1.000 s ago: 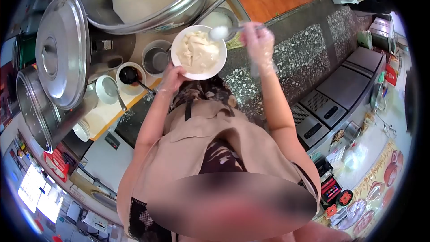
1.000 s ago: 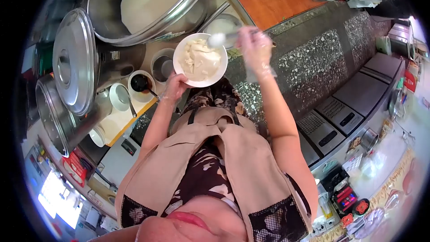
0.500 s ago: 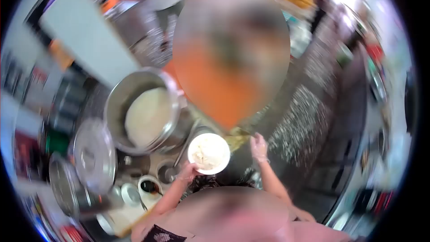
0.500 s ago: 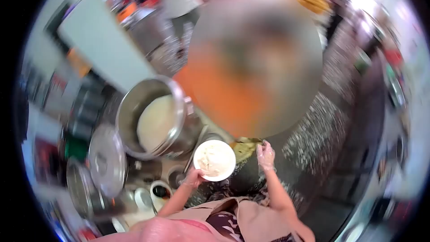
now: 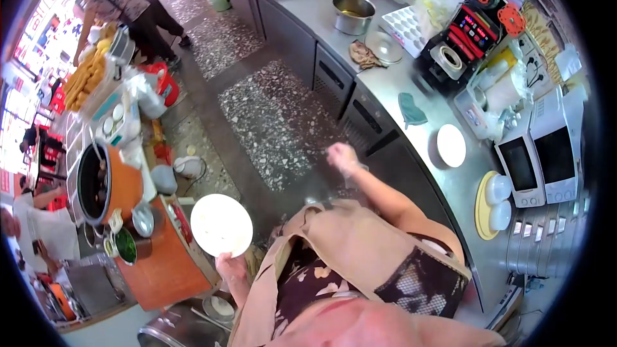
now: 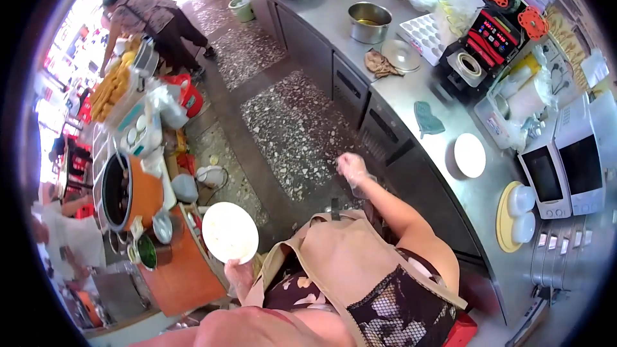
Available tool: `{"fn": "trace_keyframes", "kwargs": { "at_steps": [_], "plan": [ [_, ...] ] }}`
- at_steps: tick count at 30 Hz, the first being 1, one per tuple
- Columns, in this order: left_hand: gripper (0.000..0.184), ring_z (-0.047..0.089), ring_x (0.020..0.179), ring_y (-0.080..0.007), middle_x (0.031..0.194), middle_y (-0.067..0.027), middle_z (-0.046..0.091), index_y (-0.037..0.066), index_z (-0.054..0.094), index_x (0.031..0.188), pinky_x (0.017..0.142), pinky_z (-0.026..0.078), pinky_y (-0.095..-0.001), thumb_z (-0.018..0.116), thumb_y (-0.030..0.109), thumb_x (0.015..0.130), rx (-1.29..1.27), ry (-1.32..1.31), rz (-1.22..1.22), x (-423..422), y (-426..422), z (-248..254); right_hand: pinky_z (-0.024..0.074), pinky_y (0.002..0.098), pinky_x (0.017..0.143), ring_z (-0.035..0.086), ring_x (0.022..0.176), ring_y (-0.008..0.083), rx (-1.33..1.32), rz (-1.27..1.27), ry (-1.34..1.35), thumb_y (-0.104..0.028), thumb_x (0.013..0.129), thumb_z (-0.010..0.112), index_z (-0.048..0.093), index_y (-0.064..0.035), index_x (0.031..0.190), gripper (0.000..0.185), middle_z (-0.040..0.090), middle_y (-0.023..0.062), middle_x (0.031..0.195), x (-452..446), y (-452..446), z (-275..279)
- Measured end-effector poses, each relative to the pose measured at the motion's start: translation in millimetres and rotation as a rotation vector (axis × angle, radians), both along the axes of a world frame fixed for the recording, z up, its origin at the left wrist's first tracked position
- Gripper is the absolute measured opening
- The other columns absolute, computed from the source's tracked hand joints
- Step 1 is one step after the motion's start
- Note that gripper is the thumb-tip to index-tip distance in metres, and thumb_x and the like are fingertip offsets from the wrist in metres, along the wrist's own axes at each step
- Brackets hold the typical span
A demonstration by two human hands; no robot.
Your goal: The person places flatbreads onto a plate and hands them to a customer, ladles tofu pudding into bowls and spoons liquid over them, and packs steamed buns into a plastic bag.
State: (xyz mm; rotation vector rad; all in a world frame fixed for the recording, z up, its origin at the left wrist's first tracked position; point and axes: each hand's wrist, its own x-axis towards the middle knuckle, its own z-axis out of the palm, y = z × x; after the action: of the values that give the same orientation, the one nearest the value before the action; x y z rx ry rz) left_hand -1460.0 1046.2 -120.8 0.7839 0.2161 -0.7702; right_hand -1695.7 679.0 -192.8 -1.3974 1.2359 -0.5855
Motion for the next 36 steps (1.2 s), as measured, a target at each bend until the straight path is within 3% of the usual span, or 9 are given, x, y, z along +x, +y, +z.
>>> {"fn": "trace_keyframes", "kwargs": {
  "at_steps": [6, 12, 15, 18, 24, 28, 31, 33, 36],
  "plan": [
    [0.075, 0.051, 0.113, -0.0363, 0.128, -0.0189, 0.046, -0.003, 0.032, 0.133, 0.084, 0.053, -0.0463, 0.047, -0.003, 0.06, -0.045, -0.056, -0.333, 46.7, -201.7, 18.6, 0.0465, 0.0291, 0.054, 0.058, 0.056, 0.0127, -0.146, -0.291, 0.027, -0.029, 0.085, 0.053, 0.061, -0.0023, 0.084, 0.028, 0.062, 0.0045, 0.063, 5.0, -237.5, 49.5],
    [0.075, 0.051, 0.113, -0.0372, 0.128, -0.0201, 0.046, -0.005, 0.031, 0.133, 0.086, 0.051, -0.0505, 0.048, -0.003, 0.059, -0.068, -0.033, -0.569, 83.2, -404.0, 4.8, 0.0449, 0.04, 0.088, 0.059, 0.101, 0.0314, -0.456, -0.69, 0.444, -0.046, 0.075, 0.064, 0.061, 0.0004, 0.102, 0.054, 0.063, 0.0213, 0.101, 7.3, -466.4, 76.7],
    [0.08, 0.049, 0.115, -0.0375, 0.13, -0.0211, 0.044, -0.005, 0.026, 0.135, 0.092, 0.048, -0.0491, 0.049, -0.001, 0.059, -0.068, -0.088, -0.628, 96.9, -503.5, -9.5, 0.0467, 0.0386, 0.085, 0.062, 0.096, 0.0304, -0.687, -0.886, 0.474, -0.047, 0.074, 0.065, 0.062, 0.0024, 0.099, 0.056, 0.065, 0.0207, 0.093, -4.8, -576.4, 2.9],
    [0.083, 0.046, 0.118, -0.0384, 0.133, -0.0225, 0.04, -0.006, 0.023, 0.136, 0.096, 0.045, -0.0471, 0.048, -0.002, 0.057, -0.026, -0.059, -0.732, 101.3, -588.3, 7.0, 0.0484, 0.0387, 0.081, 0.065, 0.086, 0.0298, -0.105, -0.872, 0.179, -0.047, 0.075, 0.064, 0.064, 0.0021, 0.092, 0.052, 0.067, 0.0187, 0.082, -1.2, -581.6, 29.9],
    [0.082, 0.045, 0.119, -0.0385, 0.133, -0.0223, 0.04, -0.005, 0.024, 0.136, 0.096, 0.044, -0.0486, 0.047, -0.003, 0.057, 0.057, -0.044, -0.922, 110.2, -707.5, 14.0, 0.0499, 0.0369, 0.067, 0.065, 0.071, 0.0284, -0.439, -0.813, 0.569, -0.027, 0.074, 0.064, 0.062, 0.0023, 0.079, 0.03, 0.063, 0.0153, 0.067, -26.2, -587.9, 46.1],
    [0.082, 0.045, 0.119, -0.039, 0.133, -0.0224, 0.04, -0.004, 0.023, 0.137, 0.096, 0.044, -0.0497, 0.046, -0.002, 0.058, 0.045, -0.037, -0.972, 91.5, -757.3, 11.4, 0.0487, 0.0267, 0.052, 0.057, 0.05, 0.0131, -0.183, -0.573, 0.047, -0.018, 0.079, 0.06, 0.06, 0.0007, 0.079, 0.019, 0.061, 0.0068, 0.063, -16.7, -601.4, 72.4],
    [0.082, 0.045, 0.119, -0.0382, 0.132, -0.0217, 0.04, -0.003, 0.024, 0.136, 0.097, 0.043, -0.0494, 0.048, -0.001, 0.058, 0.094, -0.023, -0.988, 74.8, -779.7, 10.5, 0.049, 0.0307, 0.053, 0.06, 0.052, 0.0192, -0.236, -0.525, 0.054, -0.015, 0.079, 0.06, 0.061, -0.0011, 0.081, 0.014, 0.062, 0.01, 0.063, -9.0, -607.3, 83.3],
    [0.082, 0.045, 0.119, -0.0379, 0.132, -0.0215, 0.04, -0.003, 0.024, 0.136, 0.097, 0.043, -0.0492, 0.048, -0.001, 0.058, 0.118, -0.024, -0.976, 64.3, -788.5, 7.2, 0.0486, 0.0347, 0.055, 0.061, 0.056, 0.0267, -0.723, -0.437, 0.514, -0.013, 0.079, 0.061, 0.062, -0.0046, 0.082, 0.009, 0.061, 0.013, 0.063, -8.2, -612.7, 82.4],
    [0.083, 0.045, 0.119, -0.0374, 0.132, -0.0209, 0.04, -0.001, 0.025, 0.136, 0.097, 0.043, -0.0488, 0.05, 0.0, 0.057, 0.147, -0.012, -0.989, 55.4, -799.4, 8.8, 0.0477, 0.0374, 0.057, 0.06, 0.061, 0.0322, -0.893, -0.431, 0.499, -0.015, 0.077, 0.064, 0.064, -0.0082, 0.083, 0.009, 0.06, 0.0146, 0.063, -5.2, -616.5, 74.8]
  ]
}}
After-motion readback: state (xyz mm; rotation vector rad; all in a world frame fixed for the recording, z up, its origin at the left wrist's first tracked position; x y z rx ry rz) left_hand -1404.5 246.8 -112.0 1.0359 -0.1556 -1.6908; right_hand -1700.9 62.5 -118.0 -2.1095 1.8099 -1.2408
